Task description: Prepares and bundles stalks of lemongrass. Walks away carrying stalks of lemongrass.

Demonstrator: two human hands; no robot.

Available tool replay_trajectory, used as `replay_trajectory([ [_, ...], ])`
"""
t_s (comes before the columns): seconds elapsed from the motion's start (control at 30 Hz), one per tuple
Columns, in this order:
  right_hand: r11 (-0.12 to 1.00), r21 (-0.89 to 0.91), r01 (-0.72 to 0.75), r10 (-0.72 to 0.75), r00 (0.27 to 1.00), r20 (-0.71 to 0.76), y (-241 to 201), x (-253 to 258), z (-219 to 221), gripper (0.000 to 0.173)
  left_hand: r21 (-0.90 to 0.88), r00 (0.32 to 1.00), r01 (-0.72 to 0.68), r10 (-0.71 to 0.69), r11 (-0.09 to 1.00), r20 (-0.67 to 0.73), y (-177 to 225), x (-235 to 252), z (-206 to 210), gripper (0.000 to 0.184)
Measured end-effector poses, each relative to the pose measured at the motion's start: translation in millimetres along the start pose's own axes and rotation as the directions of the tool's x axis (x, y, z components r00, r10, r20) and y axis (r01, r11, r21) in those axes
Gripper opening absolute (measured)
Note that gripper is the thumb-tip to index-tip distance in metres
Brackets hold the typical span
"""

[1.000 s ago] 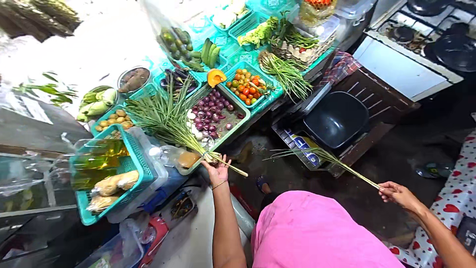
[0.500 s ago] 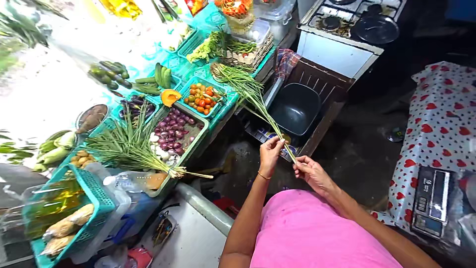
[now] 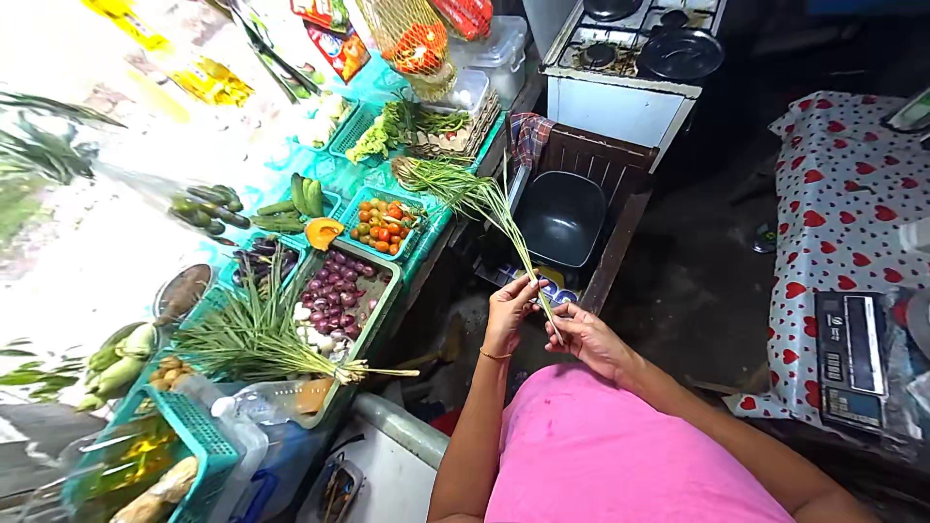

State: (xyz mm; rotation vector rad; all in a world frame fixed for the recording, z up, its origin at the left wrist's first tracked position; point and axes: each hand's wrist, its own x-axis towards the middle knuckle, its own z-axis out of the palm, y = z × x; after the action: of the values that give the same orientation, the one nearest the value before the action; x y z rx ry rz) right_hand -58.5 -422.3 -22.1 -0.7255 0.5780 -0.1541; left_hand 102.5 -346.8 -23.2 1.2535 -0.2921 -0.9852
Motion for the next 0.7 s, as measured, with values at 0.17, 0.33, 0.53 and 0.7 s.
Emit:
replay_trajectory([
  [0.17, 0.989, -0.139, 0.042, -0.029, 0.995, 0.097, 1.6, 2.8, 16.2, 0.015, 0.056, 0.996, 0.002, -0.006, 0.998, 0.087, 25.5, 1.4, -23.2, 0.026],
  [0.33, -0.053, -0.835, 0.547, -0.631, 0.63, 0.453, -32.7, 30.5, 10.4, 0.033, 0.172, 0.979, 0.022, -0.056, 0.985, 0.195, 34.4, -16.9, -42.1, 0.017],
  [0.53, -0.65, -0.462, 0.604, -0.102, 0.532, 0.84, -84.8, 46.5, 51.9, 0.03, 0.214, 0.94, -0.044, -0.033, 0.976, 0.34, 50.1, -23.1, -51.2, 0.011],
  [0.7, -0.701, -0.337, 0.628, 0.063, 0.526, 0.848, -109.9, 44.2, 75.7, 0.022, 0.194, 0.914, -0.12, 0.032, 0.974, 0.403, 52.6, -23.7, -54.2, 0.012],
])
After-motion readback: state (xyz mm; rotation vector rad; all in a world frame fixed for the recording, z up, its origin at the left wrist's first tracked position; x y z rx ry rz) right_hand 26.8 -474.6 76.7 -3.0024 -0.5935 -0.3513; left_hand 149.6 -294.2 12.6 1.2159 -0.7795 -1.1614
